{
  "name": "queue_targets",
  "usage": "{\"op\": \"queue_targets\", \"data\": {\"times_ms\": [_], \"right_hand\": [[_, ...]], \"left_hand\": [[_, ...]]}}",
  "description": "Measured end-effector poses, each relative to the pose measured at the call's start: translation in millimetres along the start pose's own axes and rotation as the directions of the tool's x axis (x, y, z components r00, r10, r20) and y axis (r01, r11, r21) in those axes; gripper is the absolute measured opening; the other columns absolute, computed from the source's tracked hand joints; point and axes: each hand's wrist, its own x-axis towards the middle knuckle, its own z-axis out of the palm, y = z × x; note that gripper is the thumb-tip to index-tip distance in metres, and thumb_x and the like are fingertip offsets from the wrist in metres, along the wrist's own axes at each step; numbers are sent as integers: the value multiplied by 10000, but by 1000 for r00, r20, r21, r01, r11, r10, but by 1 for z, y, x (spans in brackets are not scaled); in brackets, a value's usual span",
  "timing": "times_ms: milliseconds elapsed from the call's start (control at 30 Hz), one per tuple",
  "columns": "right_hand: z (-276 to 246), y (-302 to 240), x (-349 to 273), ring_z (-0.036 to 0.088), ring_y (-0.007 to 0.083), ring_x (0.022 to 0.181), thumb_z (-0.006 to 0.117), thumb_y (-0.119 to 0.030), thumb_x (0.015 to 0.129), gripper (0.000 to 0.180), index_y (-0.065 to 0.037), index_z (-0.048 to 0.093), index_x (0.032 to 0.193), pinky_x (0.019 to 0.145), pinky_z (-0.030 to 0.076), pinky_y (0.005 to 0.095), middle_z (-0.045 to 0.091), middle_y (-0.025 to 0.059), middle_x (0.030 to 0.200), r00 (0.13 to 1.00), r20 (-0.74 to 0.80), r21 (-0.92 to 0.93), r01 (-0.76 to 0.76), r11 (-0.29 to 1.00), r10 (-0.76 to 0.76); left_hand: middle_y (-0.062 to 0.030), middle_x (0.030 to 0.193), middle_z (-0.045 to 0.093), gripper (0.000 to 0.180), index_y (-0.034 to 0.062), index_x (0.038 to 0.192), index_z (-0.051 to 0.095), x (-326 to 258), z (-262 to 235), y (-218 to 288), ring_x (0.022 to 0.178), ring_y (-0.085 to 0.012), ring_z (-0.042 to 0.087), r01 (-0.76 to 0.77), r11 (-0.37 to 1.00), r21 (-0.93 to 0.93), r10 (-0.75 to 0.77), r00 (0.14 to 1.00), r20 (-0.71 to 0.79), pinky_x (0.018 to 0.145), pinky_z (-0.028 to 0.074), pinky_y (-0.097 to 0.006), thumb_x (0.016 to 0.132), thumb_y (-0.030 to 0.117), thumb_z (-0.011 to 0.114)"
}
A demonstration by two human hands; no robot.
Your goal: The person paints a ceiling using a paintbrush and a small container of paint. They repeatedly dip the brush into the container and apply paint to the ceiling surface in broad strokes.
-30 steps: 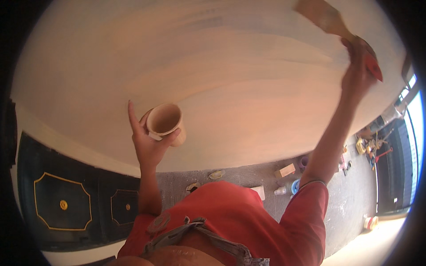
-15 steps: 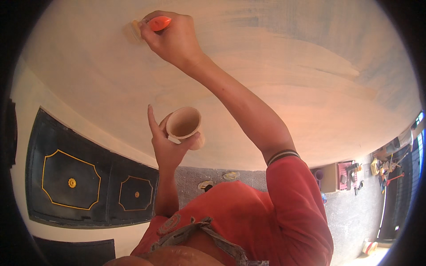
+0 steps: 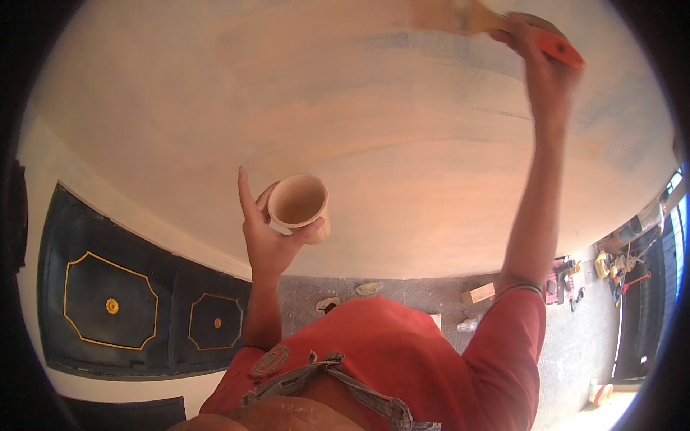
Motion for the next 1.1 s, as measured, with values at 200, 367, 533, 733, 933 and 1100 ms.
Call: {"op": "queue_targets", "data": {"times_ms": [200,367,533,733,933,1100], "right_hand": [[-111,16,16,738,283,939,696,-75,936,275,126,664,1121,923,592,341,719,195,1013,986,-168,-167,-50,985,21],[-161,11,9,737,311,928,708,-51,919,247,136,676,1077,931,603,355,714,214,1029,946,-324,-246,-61,967,-23],[-132,-7,-4,728,358,909,707,-18,906,252,191,638,1029,865,635,375,686,240,1053,897,-435,-140,16,990,-76],[50,-52,-34,735,266,848,697,-71,947,230,112,641,1074,820,616,330,690,187,1027,983,-179,226,-2,974,44],[215,-60,-38,730,206,838,670,-88,968,181,90,665,995,757,644,330,717,167,894,971,240,564,-119,817,-24],[253,-68,-15,732,144,731,706,-142,918,166,19,729,944,683,560,255,754,77,785,953,300,308,-54,950,-43]], "left_hand": [[-189,1229,668,1280,38,1582,52,2,-3,2,1124,-286,678,-8,997,-71,11,999,38,983,521,-397,663,165,934],[-200,1210,673,1293,32,1574,22,5,-1,-4,1101,-311,689,-53,995,-83,59,996,66,947,560,-398,674,194,936],[-194,1201,677,1300,20,1572,16,4,-2,-7,1103,-300,688,-56,997,-60,61,995,81,957,555,-398,675,208,938],[-195,1203,675,1310,8,1568,11,-2,-2,-6,1112,-310,683,-65,998,-27,66,995,68,959,553,-406,671,222,941],[-199,1235,663,1302,42,1578,32,-15,1,2,1127,-297,676,96,995,9,-96,995,-8,973,539,-399,650,175,936],[-184,1248,660,1319,51,1580,16,-14,6,7,1151,-311,664,169,984,56,-166,984,-64,984,534,-416,656,217,943]]}}
